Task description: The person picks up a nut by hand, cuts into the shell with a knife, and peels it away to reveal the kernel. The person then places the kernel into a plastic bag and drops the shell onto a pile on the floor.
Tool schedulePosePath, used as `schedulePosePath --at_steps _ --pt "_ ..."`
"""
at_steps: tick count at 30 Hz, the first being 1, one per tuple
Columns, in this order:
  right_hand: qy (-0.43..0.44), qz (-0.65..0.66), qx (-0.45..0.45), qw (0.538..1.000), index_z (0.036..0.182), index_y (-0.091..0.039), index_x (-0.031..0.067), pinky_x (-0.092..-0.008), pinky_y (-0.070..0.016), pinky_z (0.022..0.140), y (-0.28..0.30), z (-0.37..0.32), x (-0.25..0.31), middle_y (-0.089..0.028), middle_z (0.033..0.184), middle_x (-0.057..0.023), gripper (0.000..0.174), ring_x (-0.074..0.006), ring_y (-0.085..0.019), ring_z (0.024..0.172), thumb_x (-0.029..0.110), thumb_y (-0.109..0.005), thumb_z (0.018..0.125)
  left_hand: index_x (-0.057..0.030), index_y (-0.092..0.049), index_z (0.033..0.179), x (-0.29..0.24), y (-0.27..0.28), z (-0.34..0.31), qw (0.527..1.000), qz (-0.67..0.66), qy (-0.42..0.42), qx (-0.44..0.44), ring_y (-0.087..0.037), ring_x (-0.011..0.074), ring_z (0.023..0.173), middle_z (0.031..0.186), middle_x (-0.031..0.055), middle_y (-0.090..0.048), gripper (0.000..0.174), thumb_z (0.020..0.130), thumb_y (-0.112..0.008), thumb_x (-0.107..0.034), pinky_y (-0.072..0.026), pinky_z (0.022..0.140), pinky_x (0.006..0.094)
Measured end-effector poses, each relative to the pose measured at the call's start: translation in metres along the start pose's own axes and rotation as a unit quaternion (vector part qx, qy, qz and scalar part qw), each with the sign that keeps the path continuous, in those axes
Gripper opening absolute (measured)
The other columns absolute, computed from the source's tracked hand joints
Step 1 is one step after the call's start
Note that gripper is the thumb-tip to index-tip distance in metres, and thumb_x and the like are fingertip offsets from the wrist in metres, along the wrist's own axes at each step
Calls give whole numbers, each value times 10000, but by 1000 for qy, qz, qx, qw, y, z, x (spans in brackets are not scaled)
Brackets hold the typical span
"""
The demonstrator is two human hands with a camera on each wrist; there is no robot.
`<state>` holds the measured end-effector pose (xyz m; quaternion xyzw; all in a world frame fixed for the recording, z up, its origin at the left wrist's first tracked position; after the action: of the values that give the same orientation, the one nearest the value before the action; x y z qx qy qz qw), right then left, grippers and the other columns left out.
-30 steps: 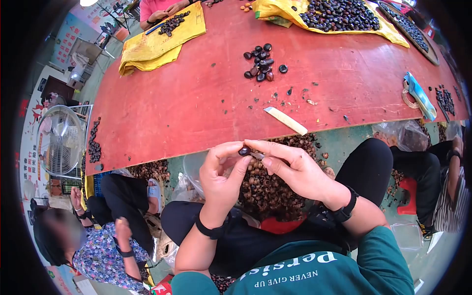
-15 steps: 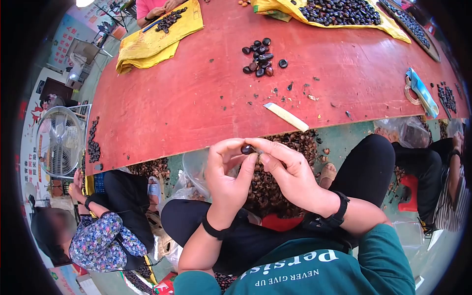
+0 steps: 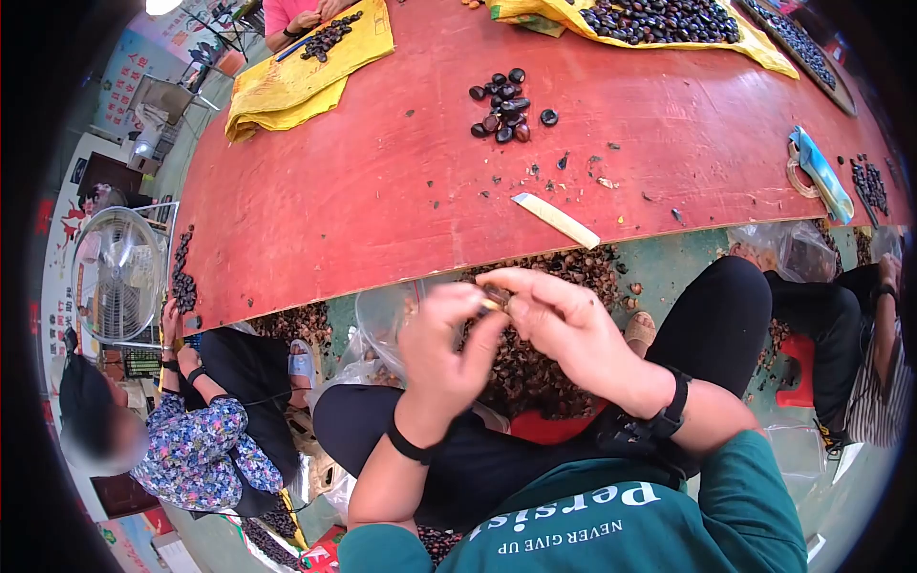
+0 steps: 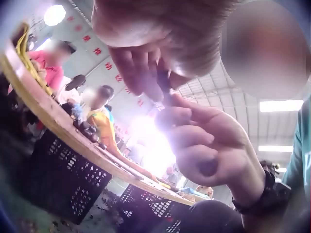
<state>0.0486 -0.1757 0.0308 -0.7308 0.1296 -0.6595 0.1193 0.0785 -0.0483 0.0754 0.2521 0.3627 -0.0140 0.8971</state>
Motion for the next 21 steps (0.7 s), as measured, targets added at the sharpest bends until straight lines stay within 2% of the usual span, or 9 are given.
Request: schedulePosePath --at_steps 2,3,5,9,11,15,18,19,21 --pt "29 -18 -40 999 1410 -552 53 -172 -270 531 21 14 -3 -432 757 104 379 18 -342 621 147 -515 1045 -62 -582 1036 -23 -24 -8 996 9 -21 81 -700 293 780 918 144 -701 328 811 -815 -117 -556 689 363" --pt "23 20 -45 999 1423 -541 53 -168 -267 532 30 18 0 -437 755 98 389 19 -336 617 151 -507 1048 -52 -564 1074 -28 -27 -8 996 -31 -12 83 -714 252 800 967 146 -703 316 860 -788 -110 -567 713 338" --pt "9 22 6 1000 1371 -594 51 -207 -400 631 32 14 14 -498 817 53 344 -39 -439 692 150 -519 1050 -40 -534 1125 15 -19 -17 925 -305 226 1 -710 202 868 1028 135 -695 278 930 -724 -95 -585 761 318" --pt "16 -111 65 992 1436 -524 47 -261 -461 720 7 2 19 -528 821 25 402 -72 -494 770 126 -512 1042 -22 -540 1170 46 -9 -22 869 -383 311 -33 -675 139 944 1040 90 -673 252 962 -678 -58 -594 854 306" --pt "28 -126 97 987 1479 -475 53 -235 -428 720 -2 -1 14 -523 852 32 445 -59 -480 791 119 -493 1039 -22 -549 1184 48 -10 -21 882 -364 299 -26 -671 131 935 1029 77 -667 256 964 -675 -55 -595 863 309" --pt "15 -142 80 987 1392 -548 39 -235 -441 751 0 3 7 -555 911 20 367 -60 -498 815 83 -500 1031 -25 -556 1203 43 -12 -20 895 -330 298 -21 -666 122 919 1000 58 -656 254 970 -656 -38 -597 869 309" --pt "62 -95 14 993 1332 -582 17 -238 -454 717 7 7 10 -642 985 -4 306 -56 -490 783 92 -514 1044 -26 -550 1203 41 -13 -19 894 -331 301 -14 -670 129 942 1068 92 -668 250 973 -645 -31 -594 874 304" --pt "57 -87 -25 994 1314 -605 14 -231 -467 730 20 8 9 -661 1097 5 294 -51 -511 812 110 -512 1052 -30 -549 1200 41 -14 -19 885 -352 305 -14 -674 134 939 1112 116 -665 245 976 -645 -50 -593 877 300" --pt "55 -90 -63 992 1344 -595 22 -244 -481 752 40 15 9 -653 1045 24 317 -71 -537 822 118 -507 1055 -38 -549 1194 42 -11 -19 864 -395 312 -14 -682 144 934 1201 163 -660 239 981 -645 -88 -589 883 292"
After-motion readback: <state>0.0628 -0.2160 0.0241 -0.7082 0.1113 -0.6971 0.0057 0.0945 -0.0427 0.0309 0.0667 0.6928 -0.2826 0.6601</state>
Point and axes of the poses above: each hand's wrist, its own z-axis towards the middle knuckle, its own y-axis out of the back of the hand, x = y × z, the point moved 9 cm from there along z, towards the middle knuckle
